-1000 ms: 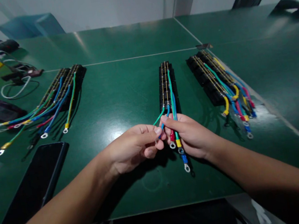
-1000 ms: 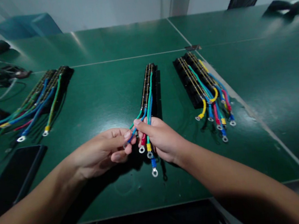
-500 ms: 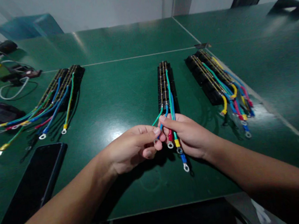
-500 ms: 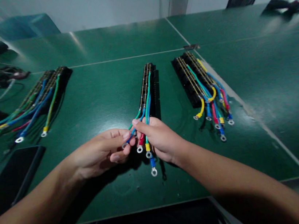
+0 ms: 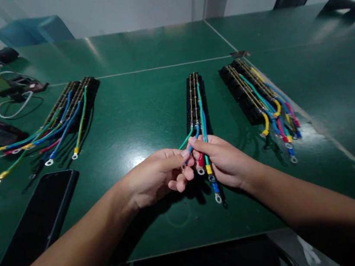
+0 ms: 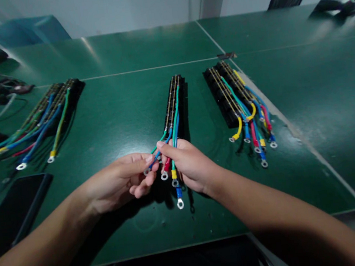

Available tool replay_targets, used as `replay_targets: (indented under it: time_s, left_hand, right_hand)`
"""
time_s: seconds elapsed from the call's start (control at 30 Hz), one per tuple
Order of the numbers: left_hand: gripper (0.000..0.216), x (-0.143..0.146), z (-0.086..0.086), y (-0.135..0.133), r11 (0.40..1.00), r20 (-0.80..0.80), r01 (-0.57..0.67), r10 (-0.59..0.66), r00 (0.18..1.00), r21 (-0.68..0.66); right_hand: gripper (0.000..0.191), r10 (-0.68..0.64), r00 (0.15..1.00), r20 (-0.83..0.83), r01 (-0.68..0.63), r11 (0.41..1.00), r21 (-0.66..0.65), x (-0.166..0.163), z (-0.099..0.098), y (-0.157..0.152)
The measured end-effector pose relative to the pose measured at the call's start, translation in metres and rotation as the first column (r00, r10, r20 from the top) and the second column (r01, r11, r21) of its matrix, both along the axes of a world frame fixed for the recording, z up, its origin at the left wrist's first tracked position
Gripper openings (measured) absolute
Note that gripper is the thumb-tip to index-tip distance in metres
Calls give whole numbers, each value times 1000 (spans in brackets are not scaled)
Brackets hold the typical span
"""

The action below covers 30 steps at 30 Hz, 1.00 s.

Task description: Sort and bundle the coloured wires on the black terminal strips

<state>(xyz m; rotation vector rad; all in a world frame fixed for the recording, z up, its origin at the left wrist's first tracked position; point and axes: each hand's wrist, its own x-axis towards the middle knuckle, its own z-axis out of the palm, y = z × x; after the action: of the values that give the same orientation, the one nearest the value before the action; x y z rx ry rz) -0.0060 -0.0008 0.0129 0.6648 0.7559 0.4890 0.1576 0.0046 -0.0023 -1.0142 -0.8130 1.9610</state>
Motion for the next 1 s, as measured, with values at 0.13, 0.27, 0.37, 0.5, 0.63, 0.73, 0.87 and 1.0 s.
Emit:
replay_targets:
  time_s: [0.13,0.27,0.37,0.5,0.63,0.73,0.87,1.0]
  left_hand:
    - [18,-1,-1,1,999,23,-4,4,1000,-37]
    - [21,-1,-1,1,999,6,-5,5,1000,-52]
    - [19,-1,-2,1,1000,20,-7,8,1000,-28]
    - [17,-1,-3,2,1000,19,3,-3,1000,2]
    - [18,0,-4,2,1000,26,2,-2,1000,5]
    - [16,0,-4,2,1000,35,-7,7,999,-7]
    - [17,0,-3,3,1000,8,4,-4,1000,-21]
    - [18,-2,-3,4,1000,-6,11,-12,1000,-21]
  right_hand:
    - [28,-27,1000,-9,28,1000,12,0,-1,0]
    - [27,-43,999,-19,43,999,-6,-1,-2,0]
    - [27,-36,999,-26,36,999,-4,-1,-1,0]
    - [26,-2,999,-35,2,1000,3,0,-1,0]
    - [27,21,999,-26,-21,1000,3,0,-1,0]
    - [28,14,1000,-26,-14,1000,4,0,0,0]
    - [27,-1,1000,-30,1,1000,-7,-1,0,-1]
    - [26,3,999,-40,-4,1000,-13,-1,-1,-2]
